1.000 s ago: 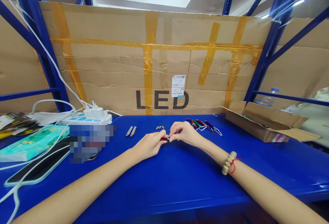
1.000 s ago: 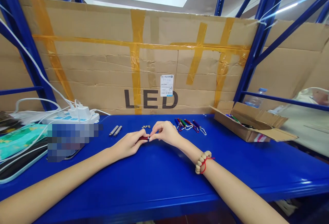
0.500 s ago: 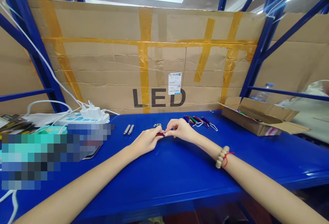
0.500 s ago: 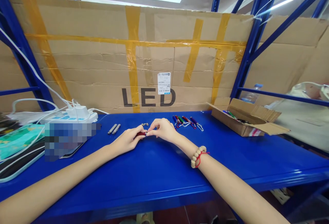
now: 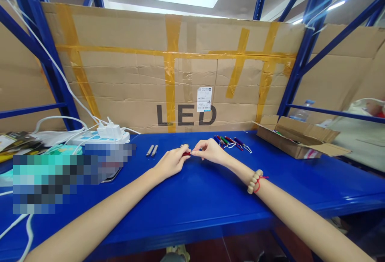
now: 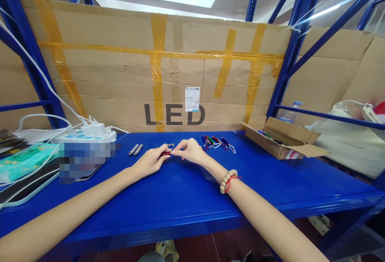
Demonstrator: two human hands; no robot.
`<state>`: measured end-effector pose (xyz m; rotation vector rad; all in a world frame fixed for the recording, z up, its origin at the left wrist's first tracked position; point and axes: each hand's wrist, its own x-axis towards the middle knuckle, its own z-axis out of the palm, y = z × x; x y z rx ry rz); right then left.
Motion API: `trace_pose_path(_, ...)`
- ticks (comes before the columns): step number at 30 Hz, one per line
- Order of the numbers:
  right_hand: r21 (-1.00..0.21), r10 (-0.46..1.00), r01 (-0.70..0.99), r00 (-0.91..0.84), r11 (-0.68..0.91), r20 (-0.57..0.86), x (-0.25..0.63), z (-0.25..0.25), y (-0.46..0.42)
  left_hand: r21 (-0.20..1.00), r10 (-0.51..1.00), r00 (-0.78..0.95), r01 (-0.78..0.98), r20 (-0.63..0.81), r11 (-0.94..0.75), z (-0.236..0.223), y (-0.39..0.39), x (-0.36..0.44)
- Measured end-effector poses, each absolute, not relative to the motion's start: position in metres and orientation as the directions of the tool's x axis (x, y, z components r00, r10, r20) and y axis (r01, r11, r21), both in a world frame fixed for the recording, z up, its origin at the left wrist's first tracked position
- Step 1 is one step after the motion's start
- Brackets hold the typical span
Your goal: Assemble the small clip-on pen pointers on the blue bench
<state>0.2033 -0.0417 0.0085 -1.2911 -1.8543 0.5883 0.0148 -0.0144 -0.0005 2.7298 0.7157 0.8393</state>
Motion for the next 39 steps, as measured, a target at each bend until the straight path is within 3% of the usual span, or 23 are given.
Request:
trace_pose_path(8, -0.767, 0.956, 0.572, -0.134, 0.29, 0.262, 0.202, 0.011, -0.046, 0.299, 0.505, 0.705, 0.406, 0.498, -0.863, -0.003, -0.015, 0.015)
trace_pose_path(15, -0.817, 0.982, 0.547, -0.066, 0.184, 0.177, 0.197, 0.021, -0.053, 0.372, 0.546, 0.675, 0.403, 0.496, -0.837, 0.001, -0.019, 0.016)
trace_pose_path(26, -0.819, 0.975, 0.53, -0.111, 0.221, 0.192, 0.202, 0.022, -0.049, 0.397, 0.643, 0.642, 0.508, 0.417, -0.764, 0.006, -0.021, 0.019)
trace_pose_path(30, -0.749, 0.96, 0.614, -0.049, 0.247, 0.276, 0.211, 0.019, -0.041, 0.376, 0.683, 0.609, 0.57, 0.404, -0.731, 0.009, -0.021, 0.019)
trace_pose_path(34, -0.575, 0.898, 0.802, 0.123, 0.161, 0.423, 0.23, 0.02, -0.035, 0.373, 0.714, 0.564, 0.61, 0.414, -0.699, 0.011, -0.02, 0.017)
trace_pose_path(39, -0.481, 0.918, 0.87, 0.1, 0.107, 0.385, 0.242, 0.019, -0.034, 0.412, 0.747, 0.532, 0.624, 0.399, -0.664, 0.01, -0.015, 0.015)
